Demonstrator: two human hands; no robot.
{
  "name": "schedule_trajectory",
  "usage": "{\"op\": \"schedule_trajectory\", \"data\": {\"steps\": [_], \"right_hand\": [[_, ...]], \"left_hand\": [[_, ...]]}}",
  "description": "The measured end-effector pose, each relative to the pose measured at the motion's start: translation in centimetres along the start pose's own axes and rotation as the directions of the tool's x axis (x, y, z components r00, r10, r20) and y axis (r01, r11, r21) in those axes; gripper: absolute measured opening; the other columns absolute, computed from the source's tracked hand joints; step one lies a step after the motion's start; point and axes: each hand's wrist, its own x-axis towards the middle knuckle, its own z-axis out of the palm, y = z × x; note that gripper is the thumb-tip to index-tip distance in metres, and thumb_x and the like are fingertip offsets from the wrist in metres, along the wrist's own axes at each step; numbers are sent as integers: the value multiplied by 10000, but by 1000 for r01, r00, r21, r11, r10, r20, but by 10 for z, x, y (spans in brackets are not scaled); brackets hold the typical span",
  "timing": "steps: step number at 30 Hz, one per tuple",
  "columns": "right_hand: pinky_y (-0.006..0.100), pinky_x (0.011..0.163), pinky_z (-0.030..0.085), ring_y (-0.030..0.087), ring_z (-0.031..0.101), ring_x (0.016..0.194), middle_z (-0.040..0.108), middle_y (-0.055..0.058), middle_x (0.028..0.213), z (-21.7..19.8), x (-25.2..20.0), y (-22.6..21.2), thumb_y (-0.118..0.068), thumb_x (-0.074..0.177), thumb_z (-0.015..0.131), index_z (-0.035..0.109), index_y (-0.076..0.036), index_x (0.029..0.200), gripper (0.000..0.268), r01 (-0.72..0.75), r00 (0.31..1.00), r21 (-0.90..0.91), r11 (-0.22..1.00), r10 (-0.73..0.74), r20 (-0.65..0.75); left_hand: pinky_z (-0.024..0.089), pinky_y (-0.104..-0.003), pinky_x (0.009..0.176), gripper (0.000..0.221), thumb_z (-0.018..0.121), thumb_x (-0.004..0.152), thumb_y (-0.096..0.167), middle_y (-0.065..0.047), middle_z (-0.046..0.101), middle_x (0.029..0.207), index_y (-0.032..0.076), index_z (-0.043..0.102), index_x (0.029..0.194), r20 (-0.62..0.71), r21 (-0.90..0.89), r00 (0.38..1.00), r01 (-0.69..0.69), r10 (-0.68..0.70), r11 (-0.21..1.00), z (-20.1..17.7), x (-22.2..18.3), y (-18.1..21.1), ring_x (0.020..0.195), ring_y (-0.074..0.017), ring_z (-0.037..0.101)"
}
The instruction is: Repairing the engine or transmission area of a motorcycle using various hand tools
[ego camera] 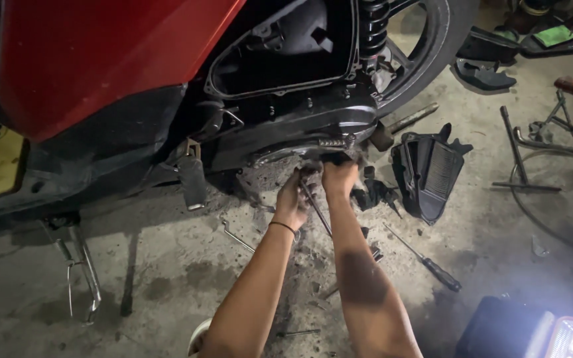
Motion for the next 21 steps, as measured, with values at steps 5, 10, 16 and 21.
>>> {"op": "schedule_trajectory", "data": {"steps": [5,10,16,21], "right_hand": [[472,652,546,372,734,713,675,197,600,-4,-10,-13,-147,643,619,755,20,677,218,-89,996,38,995,88,27],[428,546,529,312,713,560,643,168,529,-2,-1,-12,-95,629,642,715,46,639,159,-171,985,126,977,166,50],[433,543,522,317,728,587,643,184,563,-15,0,-28,-71,619,708,724,66,690,154,-194,980,160,968,183,83],[419,549,489,262,648,579,638,183,613,-36,-10,-33,-209,709,782,717,99,768,321,-107,975,237,966,55,215]], "left_hand": [[553,-417,877,208,539,1014,265,-59,742,1060,169,697,1110,27,-123,999,40,-37,992,15,31,2,951,-264,706],[544,-397,923,274,542,1015,282,-86,767,1084,123,736,1124,139,-185,987,106,-81,977,-8,104,-21,1001,-269,722],[549,-375,967,249,602,967,282,-89,786,1012,123,764,1071,137,-222,985,137,-108,965,6,101,-11,991,-250,749],[538,-386,963,221,561,970,145,-117,776,1013,67,723,1098,122,-264,989,117,-87,957,1,102,1,949,-245,753]]}}
